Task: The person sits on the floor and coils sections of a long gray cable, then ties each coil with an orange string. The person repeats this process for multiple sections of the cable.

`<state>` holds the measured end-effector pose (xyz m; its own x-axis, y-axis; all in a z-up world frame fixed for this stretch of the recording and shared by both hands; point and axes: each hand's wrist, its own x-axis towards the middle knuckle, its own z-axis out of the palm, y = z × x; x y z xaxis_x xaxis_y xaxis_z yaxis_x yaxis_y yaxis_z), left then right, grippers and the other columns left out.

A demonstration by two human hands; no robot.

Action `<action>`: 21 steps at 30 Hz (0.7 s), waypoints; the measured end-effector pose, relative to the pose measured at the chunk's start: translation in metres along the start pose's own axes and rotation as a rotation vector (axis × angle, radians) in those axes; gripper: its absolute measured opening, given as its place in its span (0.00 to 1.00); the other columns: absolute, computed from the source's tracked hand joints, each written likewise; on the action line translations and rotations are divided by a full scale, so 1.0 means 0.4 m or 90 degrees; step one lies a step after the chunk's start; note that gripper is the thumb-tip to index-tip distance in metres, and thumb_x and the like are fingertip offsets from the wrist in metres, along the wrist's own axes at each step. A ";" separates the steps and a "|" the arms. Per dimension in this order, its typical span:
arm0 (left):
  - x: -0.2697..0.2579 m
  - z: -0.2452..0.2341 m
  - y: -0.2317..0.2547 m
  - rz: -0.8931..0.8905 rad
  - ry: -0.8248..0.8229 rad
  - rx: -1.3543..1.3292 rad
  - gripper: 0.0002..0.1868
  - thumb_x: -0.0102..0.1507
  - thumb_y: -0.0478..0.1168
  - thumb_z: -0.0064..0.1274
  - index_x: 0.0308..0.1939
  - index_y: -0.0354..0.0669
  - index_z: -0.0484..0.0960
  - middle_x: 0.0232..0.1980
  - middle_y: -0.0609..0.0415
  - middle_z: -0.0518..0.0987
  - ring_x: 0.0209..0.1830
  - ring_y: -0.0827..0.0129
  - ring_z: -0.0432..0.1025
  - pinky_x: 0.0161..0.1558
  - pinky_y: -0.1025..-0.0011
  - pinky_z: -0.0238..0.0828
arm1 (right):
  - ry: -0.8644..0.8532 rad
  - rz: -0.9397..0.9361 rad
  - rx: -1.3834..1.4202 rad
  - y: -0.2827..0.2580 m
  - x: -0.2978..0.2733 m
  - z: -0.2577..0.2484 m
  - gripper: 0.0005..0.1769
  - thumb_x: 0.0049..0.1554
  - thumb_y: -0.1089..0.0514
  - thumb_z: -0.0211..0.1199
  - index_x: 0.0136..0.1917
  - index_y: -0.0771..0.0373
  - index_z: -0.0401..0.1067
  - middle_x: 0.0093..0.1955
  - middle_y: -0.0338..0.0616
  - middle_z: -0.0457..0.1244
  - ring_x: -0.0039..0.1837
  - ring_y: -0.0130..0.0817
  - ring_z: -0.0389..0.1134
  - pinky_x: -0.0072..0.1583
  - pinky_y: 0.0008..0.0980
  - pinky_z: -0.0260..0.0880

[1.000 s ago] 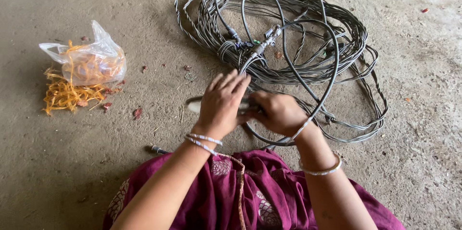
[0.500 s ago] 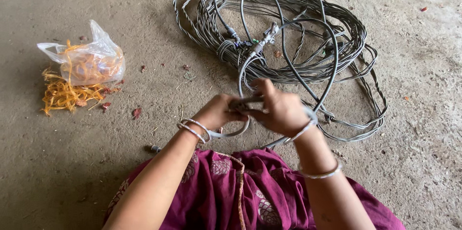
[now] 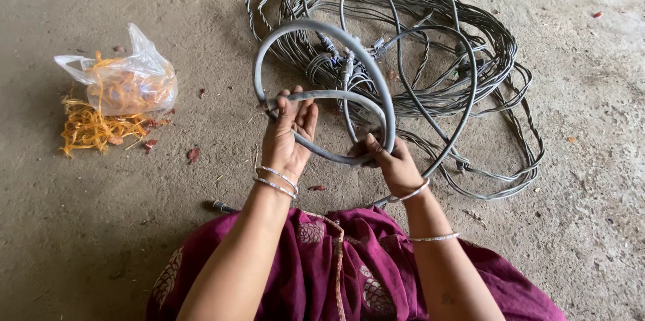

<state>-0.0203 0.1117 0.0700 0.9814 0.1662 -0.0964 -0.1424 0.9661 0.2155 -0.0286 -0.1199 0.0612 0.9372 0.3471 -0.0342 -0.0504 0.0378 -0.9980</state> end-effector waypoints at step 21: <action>-0.070 -0.068 -0.054 -0.046 0.505 0.324 0.51 0.51 0.35 0.66 0.73 0.55 0.54 0.44 0.48 0.85 0.39 0.67 0.76 0.41 0.74 0.71 | 0.182 -0.171 0.345 0.005 -0.024 0.097 0.09 0.69 0.52 0.52 0.53 0.59 0.62 0.29 0.33 0.51 0.26 0.24 0.52 0.30 0.31 0.64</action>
<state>-0.0482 0.0916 0.0417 0.5847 0.3758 -0.7189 0.1733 0.8079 0.5632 -0.0510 -0.0869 0.0617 0.9922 0.0002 0.1249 0.1017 0.5793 -0.8087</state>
